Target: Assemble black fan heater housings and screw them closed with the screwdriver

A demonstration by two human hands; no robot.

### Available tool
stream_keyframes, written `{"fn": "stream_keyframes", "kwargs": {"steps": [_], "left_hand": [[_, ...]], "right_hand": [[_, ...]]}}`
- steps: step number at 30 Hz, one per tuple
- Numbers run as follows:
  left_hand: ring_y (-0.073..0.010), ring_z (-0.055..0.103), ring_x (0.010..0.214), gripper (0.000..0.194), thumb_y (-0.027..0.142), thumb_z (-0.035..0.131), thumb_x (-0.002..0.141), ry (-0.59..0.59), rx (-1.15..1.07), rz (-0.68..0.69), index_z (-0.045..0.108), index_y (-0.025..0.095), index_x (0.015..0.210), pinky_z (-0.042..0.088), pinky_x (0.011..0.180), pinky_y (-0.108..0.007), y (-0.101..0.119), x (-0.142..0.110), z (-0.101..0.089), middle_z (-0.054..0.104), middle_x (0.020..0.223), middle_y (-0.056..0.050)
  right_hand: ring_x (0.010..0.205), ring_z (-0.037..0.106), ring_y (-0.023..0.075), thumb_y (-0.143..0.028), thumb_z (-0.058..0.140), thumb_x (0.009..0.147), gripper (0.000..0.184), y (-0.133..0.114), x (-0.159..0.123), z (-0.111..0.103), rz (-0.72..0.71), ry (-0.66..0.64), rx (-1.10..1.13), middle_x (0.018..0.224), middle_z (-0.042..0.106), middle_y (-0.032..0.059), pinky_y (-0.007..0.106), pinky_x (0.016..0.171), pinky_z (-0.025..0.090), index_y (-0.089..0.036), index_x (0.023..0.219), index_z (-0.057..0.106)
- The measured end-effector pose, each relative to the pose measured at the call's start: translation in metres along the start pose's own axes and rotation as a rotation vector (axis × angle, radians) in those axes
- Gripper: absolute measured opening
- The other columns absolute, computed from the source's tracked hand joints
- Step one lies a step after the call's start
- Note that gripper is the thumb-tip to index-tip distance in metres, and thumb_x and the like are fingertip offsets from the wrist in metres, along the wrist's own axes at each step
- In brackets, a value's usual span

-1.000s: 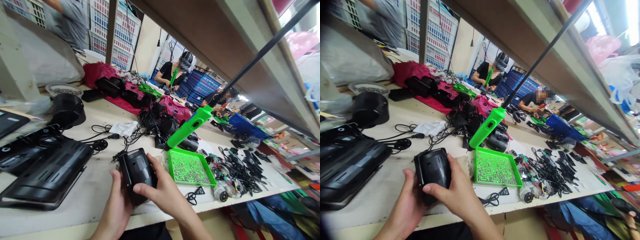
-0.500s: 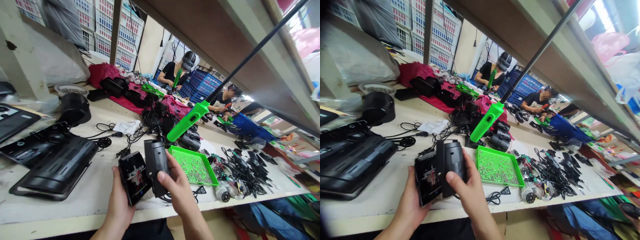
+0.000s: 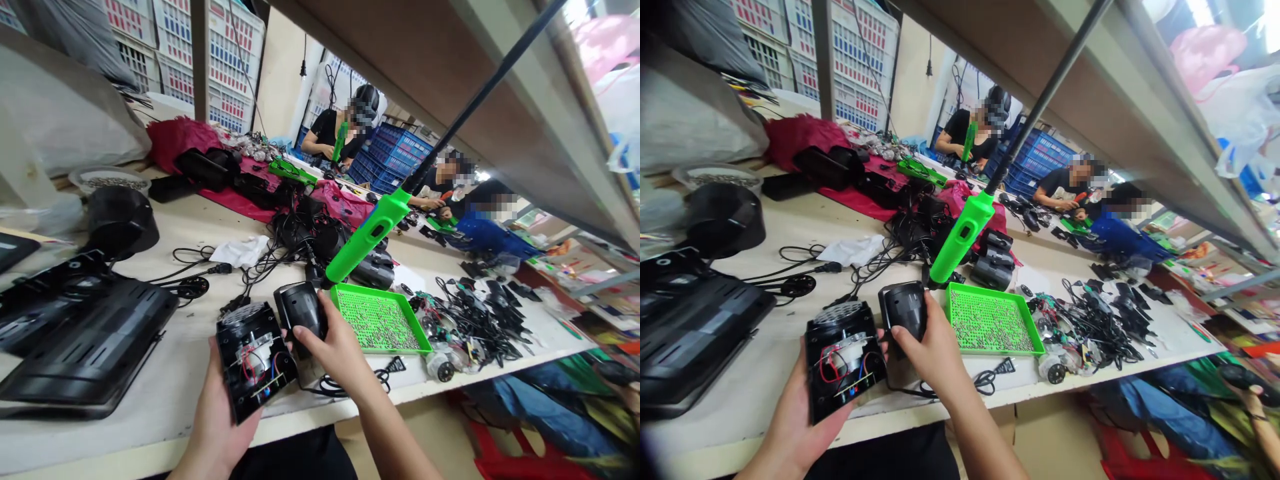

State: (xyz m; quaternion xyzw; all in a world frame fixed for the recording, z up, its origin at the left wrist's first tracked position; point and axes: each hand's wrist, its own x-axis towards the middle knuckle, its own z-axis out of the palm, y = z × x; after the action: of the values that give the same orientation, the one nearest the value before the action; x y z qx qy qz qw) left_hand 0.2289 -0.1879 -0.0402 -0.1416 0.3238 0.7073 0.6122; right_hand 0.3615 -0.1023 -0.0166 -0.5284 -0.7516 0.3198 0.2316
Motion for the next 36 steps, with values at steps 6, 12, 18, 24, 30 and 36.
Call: {"fn": "stream_keyframes", "kwargs": {"steps": [6,12,18,24,30,36], "left_hand": [[-0.0299,0.073,0.091,0.052,0.041,0.028,0.099,-0.041,0.081,0.054,0.064,0.013,0.125,0.052,0.093,-0.053,-0.001,0.007,-0.004,0.077,0.092,-0.016],[-0.0265,0.073,0.09,0.05,0.045,0.033,0.098,0.109,0.14,0.061,0.064,0.017,0.125,0.053,0.093,-0.05,0.001,0.002,0.007,0.077,0.097,-0.011],[-0.0261,0.07,0.099,0.049,0.05,0.039,0.096,0.126,0.177,0.018,0.066,0.02,0.123,0.052,0.095,-0.047,0.001,-0.005,0.016,0.077,0.095,-0.008],[-0.0278,0.069,0.1,0.05,0.049,0.044,0.094,0.13,0.199,-0.043,0.062,0.017,0.128,0.053,0.092,-0.048,0.003,-0.003,0.014,0.076,0.103,-0.012],[-0.0284,0.07,0.097,0.047,0.051,0.049,0.092,0.133,0.235,-0.074,0.068,0.017,0.12,0.054,0.089,-0.047,0.006,-0.002,0.013,0.076,0.1,-0.012],[-0.0291,0.07,0.096,0.043,0.048,0.054,0.09,0.136,0.213,-0.135,0.069,0.017,0.116,0.054,0.089,-0.047,0.009,0.001,0.012,0.076,0.099,-0.01]], "right_hand": [[0.134,0.048,0.0309,-0.031,0.07,0.08,0.076,0.0,0.008,0.011,-0.089,-0.035,-0.125,0.145,0.048,0.0201,0.047,0.111,0.04,-0.009,0.146,0.036],[0.122,0.056,0.032,-0.029,0.068,0.088,0.046,-0.002,-0.001,0.006,-0.227,0.052,-0.253,0.132,0.058,0.0185,0.048,0.102,0.047,-0.014,0.131,0.057],[0.084,0.061,0.02,-0.025,0.061,0.095,0.013,-0.024,-0.009,-0.018,-0.593,0.029,-0.295,0.091,0.067,0.0056,0.033,0.075,0.049,-0.017,0.098,0.071],[0.081,0.056,0.0201,-0.029,0.056,0.097,0.019,-0.028,-0.001,-0.017,-0.721,-0.075,-0.451,0.086,0.065,0.0048,0.033,0.072,0.044,-0.017,0.093,0.069],[0.073,0.052,0.0192,-0.028,0.054,0.098,0.02,-0.031,0.001,-0.019,-0.809,-0.098,-0.587,0.077,0.061,0.0022,0.032,0.067,0.039,-0.017,0.086,0.065],[0.071,0.051,0.0173,-0.022,0.049,0.1,0.023,-0.028,0.004,-0.02,-0.937,-0.137,-0.595,0.074,0.06,-0.0002,0.031,0.067,0.037,-0.018,0.081,0.061]]}}
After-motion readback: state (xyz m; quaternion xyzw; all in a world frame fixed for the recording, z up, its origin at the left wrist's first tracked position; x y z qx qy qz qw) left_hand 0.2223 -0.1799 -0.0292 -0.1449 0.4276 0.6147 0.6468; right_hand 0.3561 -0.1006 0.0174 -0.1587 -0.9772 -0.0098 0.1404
